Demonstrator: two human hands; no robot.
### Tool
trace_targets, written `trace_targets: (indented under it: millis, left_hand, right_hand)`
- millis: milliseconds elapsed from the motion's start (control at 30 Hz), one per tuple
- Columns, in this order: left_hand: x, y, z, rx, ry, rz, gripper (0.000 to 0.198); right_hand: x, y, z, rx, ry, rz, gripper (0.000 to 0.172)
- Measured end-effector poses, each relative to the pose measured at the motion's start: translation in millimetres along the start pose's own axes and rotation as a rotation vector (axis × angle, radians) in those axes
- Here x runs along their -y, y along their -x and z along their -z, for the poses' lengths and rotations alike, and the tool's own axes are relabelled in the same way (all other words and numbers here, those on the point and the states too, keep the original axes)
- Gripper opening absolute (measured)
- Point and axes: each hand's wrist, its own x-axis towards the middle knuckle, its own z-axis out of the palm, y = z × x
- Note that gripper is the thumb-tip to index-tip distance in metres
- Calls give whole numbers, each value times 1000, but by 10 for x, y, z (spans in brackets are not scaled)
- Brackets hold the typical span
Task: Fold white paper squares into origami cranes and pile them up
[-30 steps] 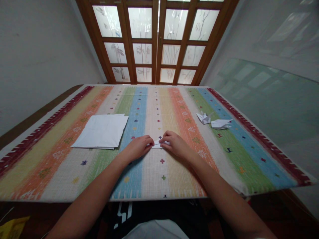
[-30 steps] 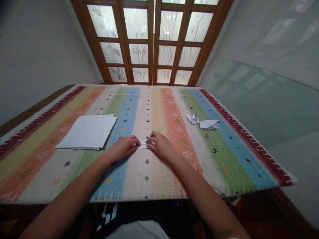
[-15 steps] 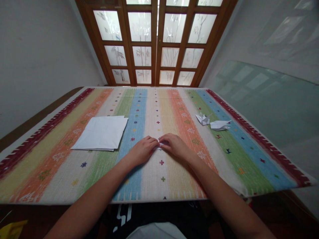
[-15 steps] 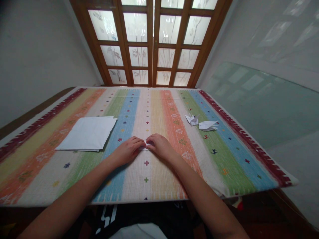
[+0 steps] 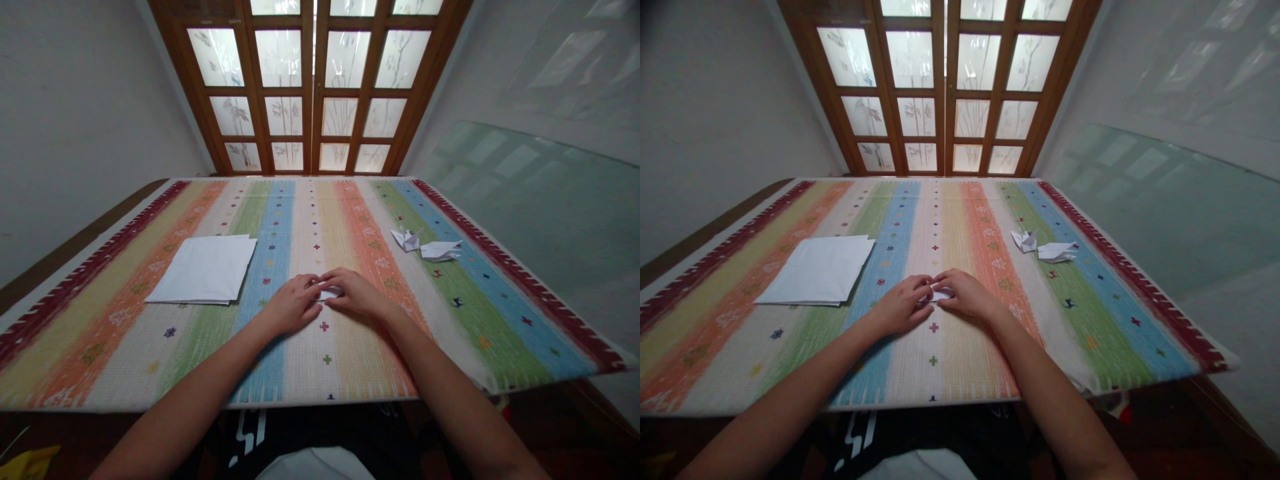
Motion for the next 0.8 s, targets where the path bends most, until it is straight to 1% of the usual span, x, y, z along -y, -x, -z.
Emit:
trace_targets:
  millis: [167,233,333,400,433,467,500,533,567,600,633,667,700,733,800]
  left_hand:
    - [-8,-35,-50,-1,19,55,9]
    - [-12,-35,-69,-4,21,70,8]
    - [-22,-25,-82,2,5,79,10]
    - [-29,-20,-76,-4,-10,85,9]
    - [-31,-20,-69,-8,-15,90,7]
    - [-32,-21,-59,-13,-15,100,6]
    - [-32,-23,-48,-16,-10,114,5]
    - [-31,-26,-36,-19,-1,132,6]
    - [-28,-29,-24,-23,8,151,7]
    - [-25,-32,-14,-28,17,170,8]
    - [-21,-34,-6,-36,24,188,9]
    - [-17,-36,-3,-47,29,202,9]
    - [-15,-37,-2,-58,32,211,10]
    - [-15,-37,-5,-70,31,218,10]
    - [-19,-39,-18,-84,23,224,11]
  right_hand:
    - [2,23,-2,-7,-44,22,33]
    - [-1,46,-2,-26,-83,42,36]
    - [-22,69,31,-110,-131,60,50]
    - [-62,69,80,-211,-157,34,53]
    - [-90,68,112,-276,-169,-5,48]
    - [-123,67,144,-352,-181,-69,40]
    - [-156,68,175,-423,-196,-155,30]
    - [-185,74,201,-471,-225,-253,25]
    - [-206,84,218,-471,-267,-337,29]
    - [-216,96,224,-405,-321,-400,39]
    - [-212,110,215,-288,-388,-439,47]
    - [-197,122,192,-163,-462,-454,49]
    - [-173,130,156,-27,-531,-449,47]
    - [-143,131,109,65,-594,-446,44]
    - [-90,113,1,140,-722,-477,36]
